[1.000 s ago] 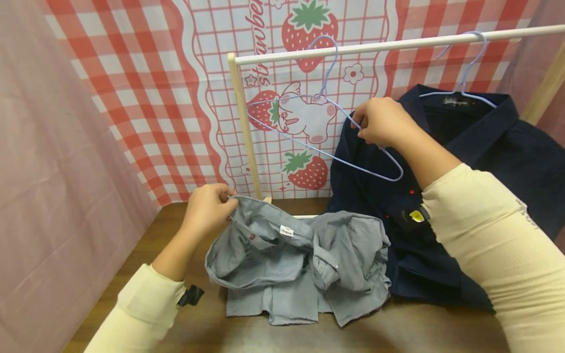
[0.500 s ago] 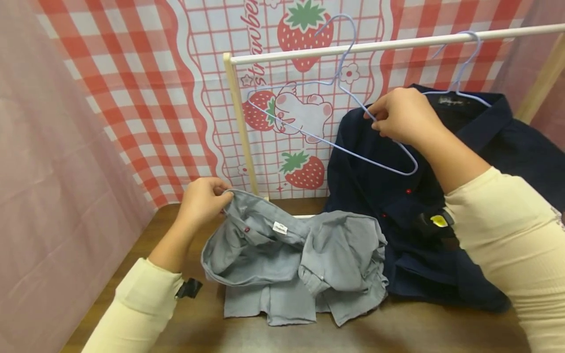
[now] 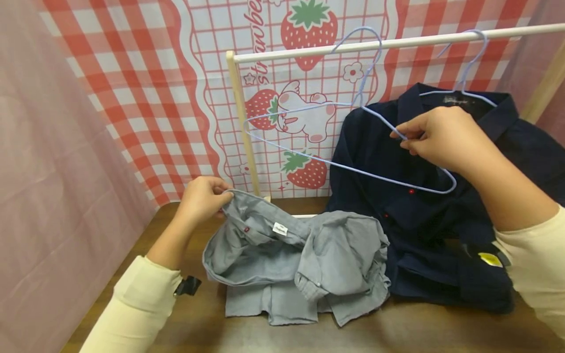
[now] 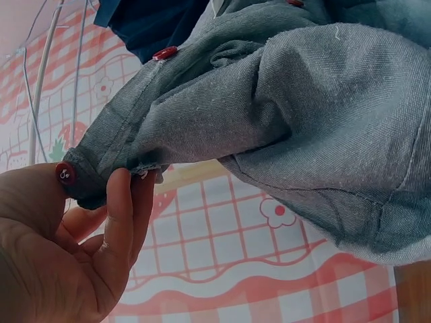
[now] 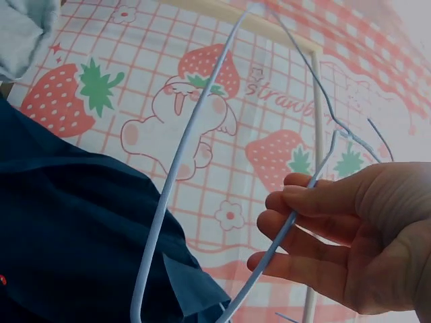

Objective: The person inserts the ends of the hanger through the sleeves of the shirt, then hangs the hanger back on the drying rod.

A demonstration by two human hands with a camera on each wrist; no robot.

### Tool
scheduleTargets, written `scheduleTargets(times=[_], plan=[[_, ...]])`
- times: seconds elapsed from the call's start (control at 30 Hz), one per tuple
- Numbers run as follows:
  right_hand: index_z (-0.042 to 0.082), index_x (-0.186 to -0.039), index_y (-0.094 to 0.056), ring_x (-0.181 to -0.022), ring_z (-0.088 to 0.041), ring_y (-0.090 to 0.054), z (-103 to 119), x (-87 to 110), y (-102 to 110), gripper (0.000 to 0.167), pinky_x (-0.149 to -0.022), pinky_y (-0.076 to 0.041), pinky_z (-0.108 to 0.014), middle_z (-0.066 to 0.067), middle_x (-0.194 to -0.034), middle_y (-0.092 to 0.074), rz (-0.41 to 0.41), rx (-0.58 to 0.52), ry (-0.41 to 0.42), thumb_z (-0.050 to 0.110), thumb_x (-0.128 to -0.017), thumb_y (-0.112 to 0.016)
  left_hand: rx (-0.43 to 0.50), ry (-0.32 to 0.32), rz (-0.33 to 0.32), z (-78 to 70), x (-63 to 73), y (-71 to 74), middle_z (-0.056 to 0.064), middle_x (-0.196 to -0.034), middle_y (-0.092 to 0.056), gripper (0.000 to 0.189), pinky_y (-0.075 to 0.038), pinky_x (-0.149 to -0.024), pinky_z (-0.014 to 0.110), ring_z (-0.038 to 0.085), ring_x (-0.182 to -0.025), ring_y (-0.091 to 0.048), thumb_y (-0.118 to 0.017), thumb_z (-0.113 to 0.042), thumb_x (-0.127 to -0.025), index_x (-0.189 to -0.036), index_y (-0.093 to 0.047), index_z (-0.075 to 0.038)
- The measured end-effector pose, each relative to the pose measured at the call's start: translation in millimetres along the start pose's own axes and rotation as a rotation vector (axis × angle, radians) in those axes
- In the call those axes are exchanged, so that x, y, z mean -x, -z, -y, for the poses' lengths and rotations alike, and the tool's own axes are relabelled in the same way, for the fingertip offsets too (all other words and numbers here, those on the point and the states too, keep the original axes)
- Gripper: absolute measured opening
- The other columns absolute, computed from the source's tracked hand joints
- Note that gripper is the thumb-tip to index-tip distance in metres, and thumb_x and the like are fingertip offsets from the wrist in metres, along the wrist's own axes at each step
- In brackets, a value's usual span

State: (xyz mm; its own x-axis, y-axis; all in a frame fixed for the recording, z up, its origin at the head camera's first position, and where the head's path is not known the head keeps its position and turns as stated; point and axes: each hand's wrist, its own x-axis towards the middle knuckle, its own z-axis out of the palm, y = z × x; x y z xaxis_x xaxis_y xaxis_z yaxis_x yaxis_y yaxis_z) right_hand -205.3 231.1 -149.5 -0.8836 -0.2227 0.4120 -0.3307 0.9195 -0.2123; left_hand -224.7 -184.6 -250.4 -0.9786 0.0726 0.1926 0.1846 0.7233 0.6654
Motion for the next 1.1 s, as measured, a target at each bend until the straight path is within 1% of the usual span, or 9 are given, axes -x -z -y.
scheduleTargets(times=[0.13, 0.27, 0.43, 0.53, 0.67, 0.77, 0.93, 1.03, 1.1], plan=[[-0.005, -0.111, -0.071, -0.067, -0.019, -0.060, -4, 17.5, -3, 0.024, -0.046, -0.035, -0.027, -0.016, -0.090, -0.073, 0.014, -0.015, 0.055, 0.002, -0.089, -0.066, -0.022, -0.002, -0.005, -0.1, 0.6, 1.7, 0.018, -0.100, -0.072, 0.022, -0.057, -0.056, 0.031, 0.016, -0.054, -0.068, -0.066, -0.016, -0.090, -0.105, -0.071, -0.001], [-0.003, -0.110, -0.072, -0.068, -0.018, -0.060, -5, 30.9, -9, 0.024, -0.045, -0.035, -0.027, -0.013, -0.090, -0.073, 0.048, -0.015, 0.092, 0.000, -0.087, -0.068, -0.046, -0.017, -0.019, -0.4, 1.4, 2.6, 0.017, -0.098, -0.072, 0.022, -0.055, -0.055, 0.029, 0.015, -0.054, -0.067, -0.066, -0.017, -0.090, -0.104, -0.072, -0.001], [-0.001, -0.109, -0.073, -0.064, -0.014, -0.057, -4, 40.7, -19, 0.023, -0.046, -0.035, -0.026, -0.009, -0.087, -0.073, 0.068, -0.007, 0.155, 0.000, -0.086, -0.070, -0.095, -0.038, -0.048, -1.1, 2.0, 3.3, 0.015, -0.094, -0.073, 0.022, -0.052, -0.054, 0.028, 0.013, -0.057, -0.067, -0.065, -0.018, -0.088, -0.101, -0.073, -0.002], [-0.001, -0.108, -0.074, -0.061, -0.013, -0.054, -2, 44.0, -27, 0.023, -0.046, -0.034, -0.027, -0.009, -0.087, -0.073, 0.082, 0.004, 0.169, 0.000, -0.085, -0.070, -0.114, -0.046, -0.058, -2.9, 3.4, 3.7, 0.014, -0.093, -0.074, 0.022, -0.050, -0.055, 0.028, 0.013, -0.058, -0.067, -0.065, -0.018, -0.088, -0.102, -0.073, -0.002], [0.002, -0.108, -0.074, -0.059, -0.015, -0.050, 2, 45.5, -37, 0.023, -0.046, -0.034, -0.029, -0.011, -0.091, -0.074, 0.103, 0.044, 0.169, -0.001, -0.086, -0.068, -0.128, -0.063, -0.086, -7.1, 6.2, 3.6, 0.013, -0.089, -0.074, 0.022, -0.049, -0.055, 0.028, 0.014, -0.058, -0.067, -0.065, -0.018, -0.088, -0.102, -0.074, -0.003], [0.003, -0.108, -0.075, -0.061, -0.018, -0.051, 8, 44.1, -45, 0.023, -0.048, -0.035, -0.030, -0.012, -0.094, -0.073, 0.120, 0.056, 0.179, -0.002, -0.086, -0.067, -0.126, -0.085, -0.112, -11.1, 8.7, 2.3, 0.012, -0.085, -0.074, 0.020, -0.049, -0.053, 0.028, 0.013, -0.056, -0.067, -0.065, -0.017, -0.087, -0.099, -0.075, -0.004], [0.006, -0.107, -0.076, -0.065, -0.020, -0.053, 21, 38.6, -59, 0.024, -0.050, -0.037, -0.031, -0.010, -0.096, -0.073, 0.131, 0.054, 0.186, -0.001, -0.087, -0.068, -0.123, -0.140, -0.163, -19.3, 12.5, -2.2, 0.009, -0.080, -0.073, 0.017, -0.049, -0.048, 0.028, 0.011, -0.050, -0.062, -0.064, -0.015, -0.086, -0.093, -0.076, -0.006], [0.008, -0.106, -0.076, -0.066, -0.021, -0.054, 29, 34.1, -66, 0.023, -0.051, -0.039, -0.031, -0.010, -0.096, -0.073, 0.147, 0.047, 0.193, -0.001, -0.087, -0.068, -0.123, -0.165, -0.181, -24.0, 13.9, -5.2, 0.008, -0.078, -0.073, 0.017, -0.048, -0.048, 0.029, 0.011, -0.048, -0.059, -0.063, -0.014, -0.085, -0.092, -0.076, -0.006], [0.008, -0.106, -0.076, -0.067, -0.022, -0.054, 34, 31.3, -71, 0.023, -0.052, -0.039, -0.031, -0.011, -0.098, -0.073, 0.159, 0.036, 0.199, -0.002, -0.087, -0.067, -0.120, -0.172, -0.180, -26.9, 14.8, -7.0, 0.007, -0.075, -0.072, 0.017, -0.047, -0.047, 0.029, 0.011, -0.048, -0.059, -0.063, -0.014, -0.085, -0.093, -0.076, -0.006]])
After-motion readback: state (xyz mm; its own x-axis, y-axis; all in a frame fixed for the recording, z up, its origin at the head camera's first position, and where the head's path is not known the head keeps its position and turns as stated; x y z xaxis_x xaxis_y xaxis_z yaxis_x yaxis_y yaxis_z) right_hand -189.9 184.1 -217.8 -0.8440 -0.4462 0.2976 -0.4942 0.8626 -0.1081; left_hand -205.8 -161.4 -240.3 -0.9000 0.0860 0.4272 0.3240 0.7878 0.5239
